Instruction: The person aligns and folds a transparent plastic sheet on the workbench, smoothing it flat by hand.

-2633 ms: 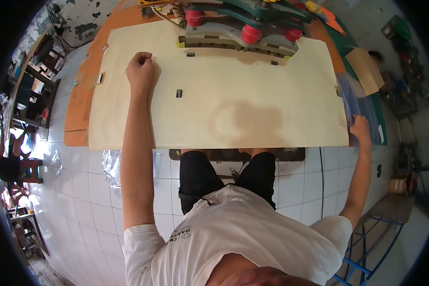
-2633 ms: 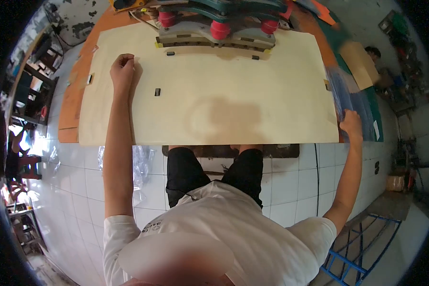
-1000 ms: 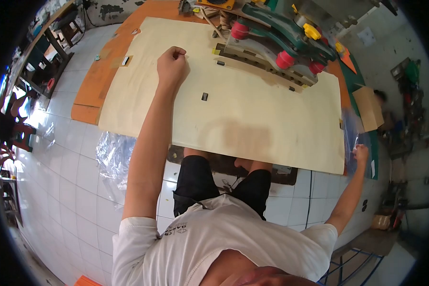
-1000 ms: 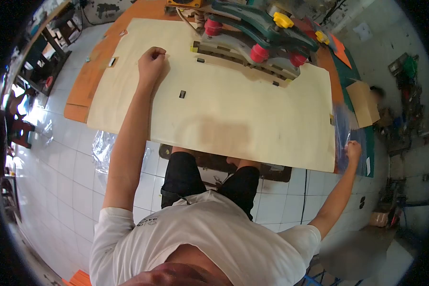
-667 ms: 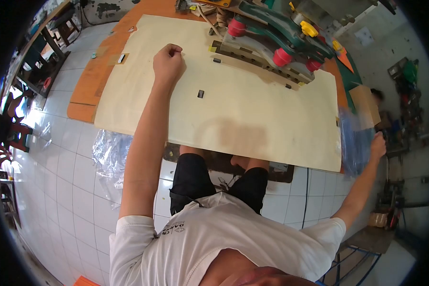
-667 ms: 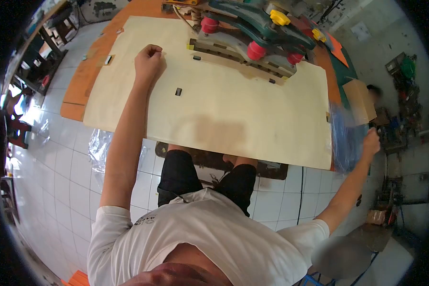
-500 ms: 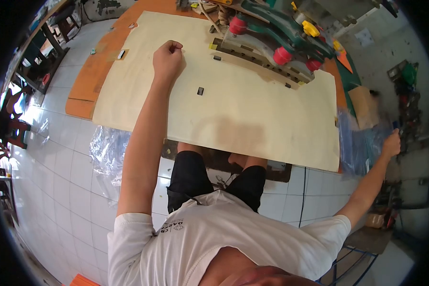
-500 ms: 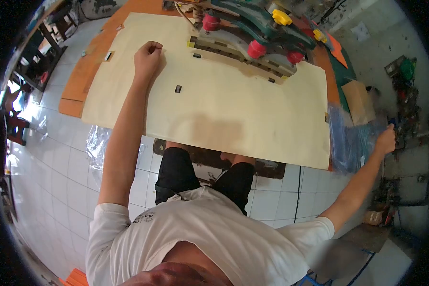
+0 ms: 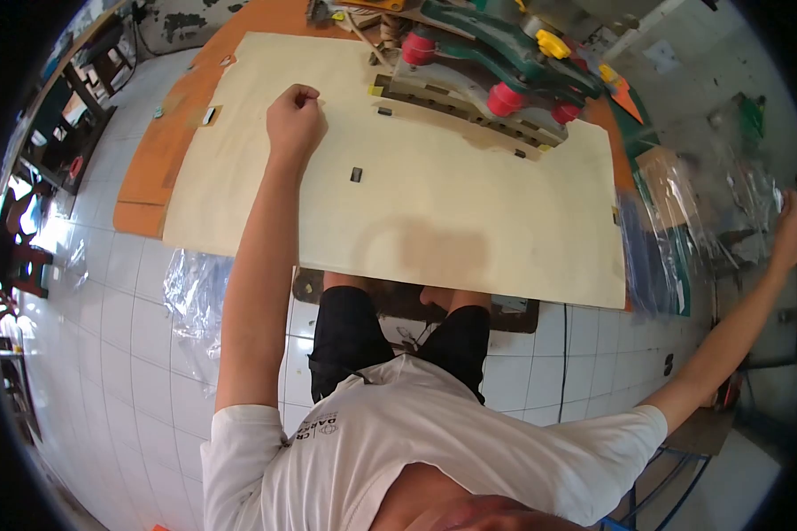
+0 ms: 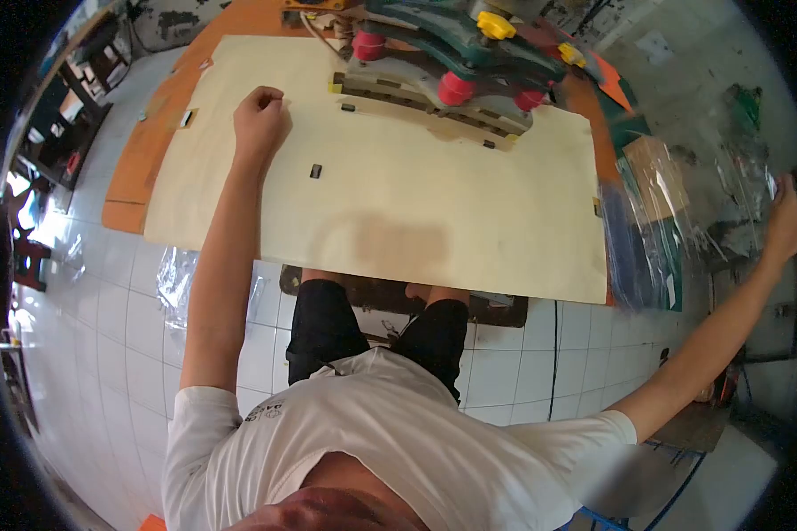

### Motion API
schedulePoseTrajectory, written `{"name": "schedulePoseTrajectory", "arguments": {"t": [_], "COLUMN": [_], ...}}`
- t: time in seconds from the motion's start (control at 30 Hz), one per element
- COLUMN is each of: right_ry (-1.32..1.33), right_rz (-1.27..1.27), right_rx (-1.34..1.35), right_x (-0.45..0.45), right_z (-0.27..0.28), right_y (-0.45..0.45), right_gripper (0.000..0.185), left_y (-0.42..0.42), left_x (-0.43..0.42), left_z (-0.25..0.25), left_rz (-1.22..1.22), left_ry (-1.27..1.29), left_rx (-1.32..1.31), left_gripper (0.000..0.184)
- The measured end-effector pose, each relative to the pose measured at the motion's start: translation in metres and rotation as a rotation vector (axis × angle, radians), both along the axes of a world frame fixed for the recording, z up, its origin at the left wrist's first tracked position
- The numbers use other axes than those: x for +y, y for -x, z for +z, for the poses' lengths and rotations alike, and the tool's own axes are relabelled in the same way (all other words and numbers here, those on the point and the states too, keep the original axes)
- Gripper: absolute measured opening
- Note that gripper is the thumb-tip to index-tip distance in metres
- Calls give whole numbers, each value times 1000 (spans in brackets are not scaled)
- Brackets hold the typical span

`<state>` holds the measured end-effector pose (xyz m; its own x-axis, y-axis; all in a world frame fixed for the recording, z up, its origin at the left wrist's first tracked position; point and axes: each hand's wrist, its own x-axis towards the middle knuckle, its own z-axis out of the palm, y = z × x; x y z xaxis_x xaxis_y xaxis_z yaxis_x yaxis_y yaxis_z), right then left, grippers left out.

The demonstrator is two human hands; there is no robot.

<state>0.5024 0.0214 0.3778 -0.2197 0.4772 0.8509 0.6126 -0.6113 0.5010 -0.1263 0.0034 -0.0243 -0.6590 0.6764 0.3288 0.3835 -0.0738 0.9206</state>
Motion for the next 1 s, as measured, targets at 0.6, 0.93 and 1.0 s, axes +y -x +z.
{"name": "schedulePoseTrajectory", "arguments": {"t": [0.6,0.93,1.0], "right_ry": [422,838,1076], "right_rz": [759,1106,1101], "right_rx": [463,1103,1191], "right_x": [-83,-68,-46], "right_z": [36,-35,-66], "right_y": [-19,53,72], "right_gripper": [31,20,20], "left_y": [19,24,26], "left_x": [10,15,16], "left_z": [-17,-26,-30], "left_rz": [-56,-68,-88], "left_ry": [36,24,4], "left_rx": [63,60,52], "left_gripper": [17,17,17]}}
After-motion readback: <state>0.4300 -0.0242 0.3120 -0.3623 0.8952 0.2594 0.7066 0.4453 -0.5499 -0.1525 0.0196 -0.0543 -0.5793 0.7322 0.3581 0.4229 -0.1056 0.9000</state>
